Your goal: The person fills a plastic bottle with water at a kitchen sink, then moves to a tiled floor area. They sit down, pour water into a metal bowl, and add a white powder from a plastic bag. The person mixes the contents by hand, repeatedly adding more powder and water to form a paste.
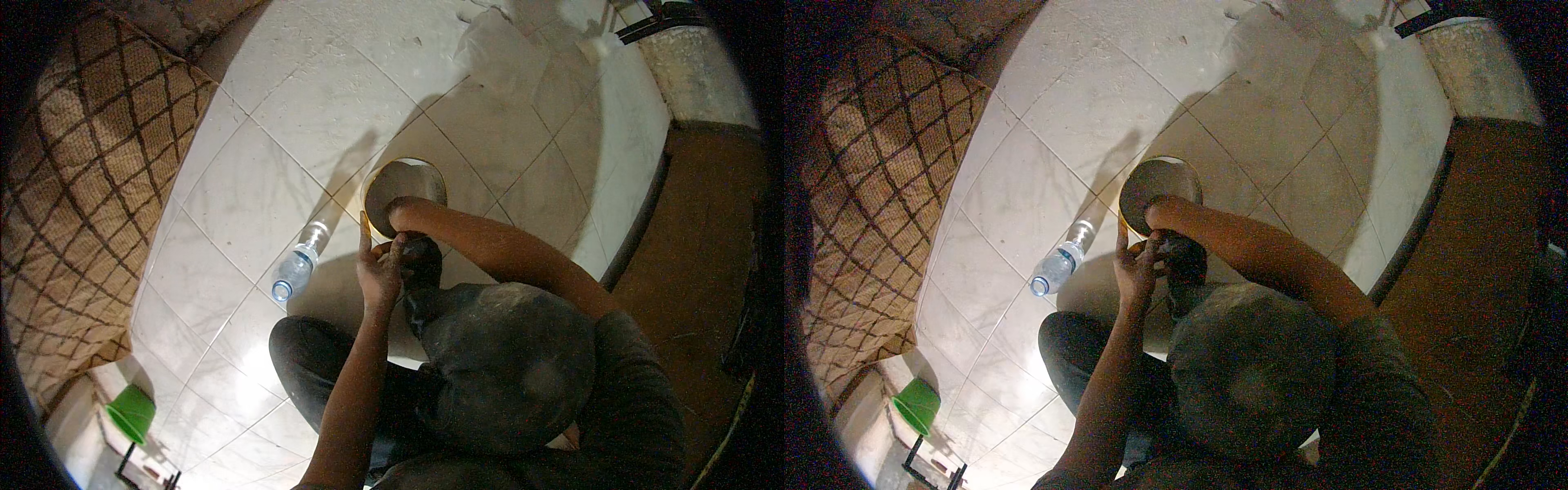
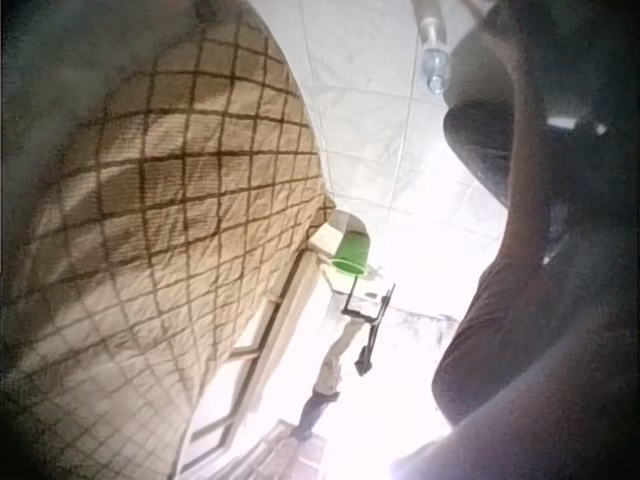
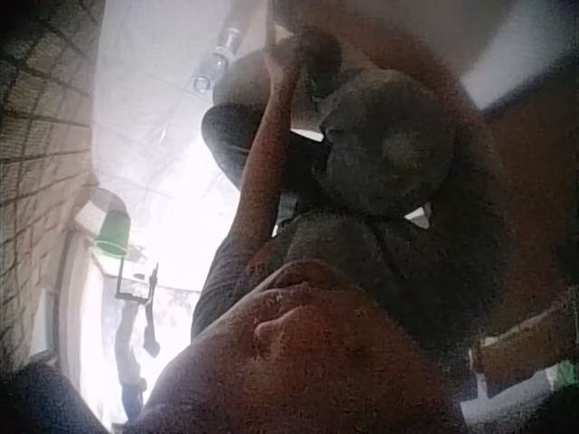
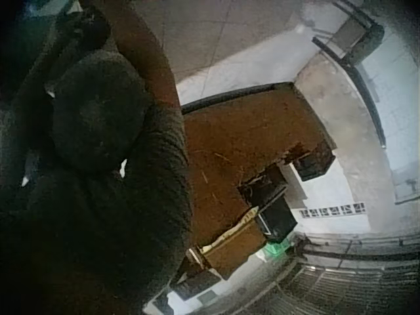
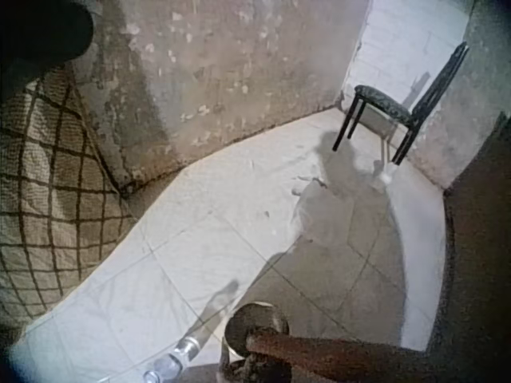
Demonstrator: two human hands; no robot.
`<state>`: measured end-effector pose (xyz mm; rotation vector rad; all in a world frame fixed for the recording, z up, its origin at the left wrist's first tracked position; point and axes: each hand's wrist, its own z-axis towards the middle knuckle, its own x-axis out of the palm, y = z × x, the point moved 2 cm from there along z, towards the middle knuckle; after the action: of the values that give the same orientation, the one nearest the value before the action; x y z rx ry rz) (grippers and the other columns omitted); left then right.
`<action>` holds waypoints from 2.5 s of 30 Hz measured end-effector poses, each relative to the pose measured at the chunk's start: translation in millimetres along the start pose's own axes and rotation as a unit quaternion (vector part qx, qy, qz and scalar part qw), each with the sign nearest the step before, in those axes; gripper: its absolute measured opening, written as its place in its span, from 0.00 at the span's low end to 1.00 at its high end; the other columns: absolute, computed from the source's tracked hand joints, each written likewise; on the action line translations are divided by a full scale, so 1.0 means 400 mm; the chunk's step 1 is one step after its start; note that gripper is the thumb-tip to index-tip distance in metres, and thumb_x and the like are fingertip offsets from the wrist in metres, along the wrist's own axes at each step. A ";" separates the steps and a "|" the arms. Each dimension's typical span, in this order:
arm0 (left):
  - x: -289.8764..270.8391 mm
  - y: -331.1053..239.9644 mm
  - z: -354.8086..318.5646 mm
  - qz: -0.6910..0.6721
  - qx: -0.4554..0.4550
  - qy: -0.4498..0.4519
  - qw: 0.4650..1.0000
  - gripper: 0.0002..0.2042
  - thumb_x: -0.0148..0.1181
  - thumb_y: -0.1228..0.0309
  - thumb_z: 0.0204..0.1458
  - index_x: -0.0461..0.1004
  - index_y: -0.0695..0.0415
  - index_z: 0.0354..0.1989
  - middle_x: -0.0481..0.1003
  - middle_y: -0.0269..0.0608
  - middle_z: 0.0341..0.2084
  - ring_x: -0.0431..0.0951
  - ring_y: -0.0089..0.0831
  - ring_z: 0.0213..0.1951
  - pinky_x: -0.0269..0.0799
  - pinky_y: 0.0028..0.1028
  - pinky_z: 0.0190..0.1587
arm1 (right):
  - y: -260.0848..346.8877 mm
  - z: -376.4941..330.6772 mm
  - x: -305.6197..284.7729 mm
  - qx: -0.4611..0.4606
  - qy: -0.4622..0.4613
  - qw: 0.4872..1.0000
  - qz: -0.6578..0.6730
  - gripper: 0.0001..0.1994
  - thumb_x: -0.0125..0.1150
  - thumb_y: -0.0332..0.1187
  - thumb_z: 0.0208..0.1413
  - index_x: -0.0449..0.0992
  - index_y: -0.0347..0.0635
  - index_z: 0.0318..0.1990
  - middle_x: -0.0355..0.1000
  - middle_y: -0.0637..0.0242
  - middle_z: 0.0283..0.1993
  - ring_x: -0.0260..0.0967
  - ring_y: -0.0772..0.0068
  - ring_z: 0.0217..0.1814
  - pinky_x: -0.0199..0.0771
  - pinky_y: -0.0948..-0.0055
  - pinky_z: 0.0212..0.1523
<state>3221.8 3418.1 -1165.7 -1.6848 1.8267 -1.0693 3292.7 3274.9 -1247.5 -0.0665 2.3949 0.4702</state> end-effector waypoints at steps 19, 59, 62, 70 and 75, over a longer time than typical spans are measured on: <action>-0.048 0.065 0.000 0.050 0.050 0.048 0.996 0.46 0.69 0.67 0.60 0.42 0.42 0.81 0.83 0.51 0.40 0.84 0.32 0.33 0.80 0.27 0.27 | 0.008 0.012 0.014 0.032 0.078 0.996 0.033 0.18 0.54 0.31 0.60 0.80 0.27 0.51 0.78 0.44 0.55 0.77 0.48 0.57 0.76 0.50 0.58; -0.127 0.091 -0.073 0.084 0.088 0.117 0.986 0.44 0.67 0.70 0.62 0.44 0.46 0.81 0.83 0.49 0.34 0.81 0.22 0.29 0.73 0.24 0.26 | 0.044 -0.082 0.149 0.121 -0.438 0.889 -0.049 0.15 0.56 0.32 0.59 0.82 0.32 0.48 0.77 0.46 0.55 0.76 0.43 0.56 0.75 0.47 0.60; -0.162 0.095 -0.071 0.147 0.086 0.087 0.982 0.44 0.66 0.71 0.62 0.43 0.46 0.81 0.83 0.49 0.34 0.81 0.22 0.29 0.73 0.24 0.26 | 0.110 -0.064 0.142 0.168 -0.212 0.960 0.073 0.15 0.54 0.31 0.61 0.82 0.32 0.48 0.76 0.43 0.56 0.76 0.44 0.58 0.76 0.50 0.59; -0.110 0.119 -0.113 0.109 0.059 0.106 0.987 0.45 0.68 0.70 0.61 0.43 0.43 0.81 0.83 0.49 0.37 0.83 0.27 0.31 0.77 0.25 0.26 | 0.003 -0.013 0.204 0.181 -0.173 0.903 0.350 0.21 0.58 0.37 0.58 0.77 0.32 0.55 0.74 0.39 0.59 0.74 0.43 0.61 0.72 0.50 0.63; -0.191 0.107 -0.133 0.086 0.060 0.069 0.992 0.44 0.68 0.70 0.61 0.45 0.43 0.81 0.83 0.50 0.37 0.82 0.26 0.30 0.76 0.25 0.27 | 0.127 -0.142 0.091 0.214 -0.320 0.870 0.308 0.23 0.57 0.40 0.56 0.78 0.33 0.55 0.74 0.37 0.58 0.74 0.41 0.60 0.69 0.48 0.66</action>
<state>3167.4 3503.6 -1180.4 -1.3872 1.9120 -1.2197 3220.8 3305.0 -1215.0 0.9337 1.7535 0.1749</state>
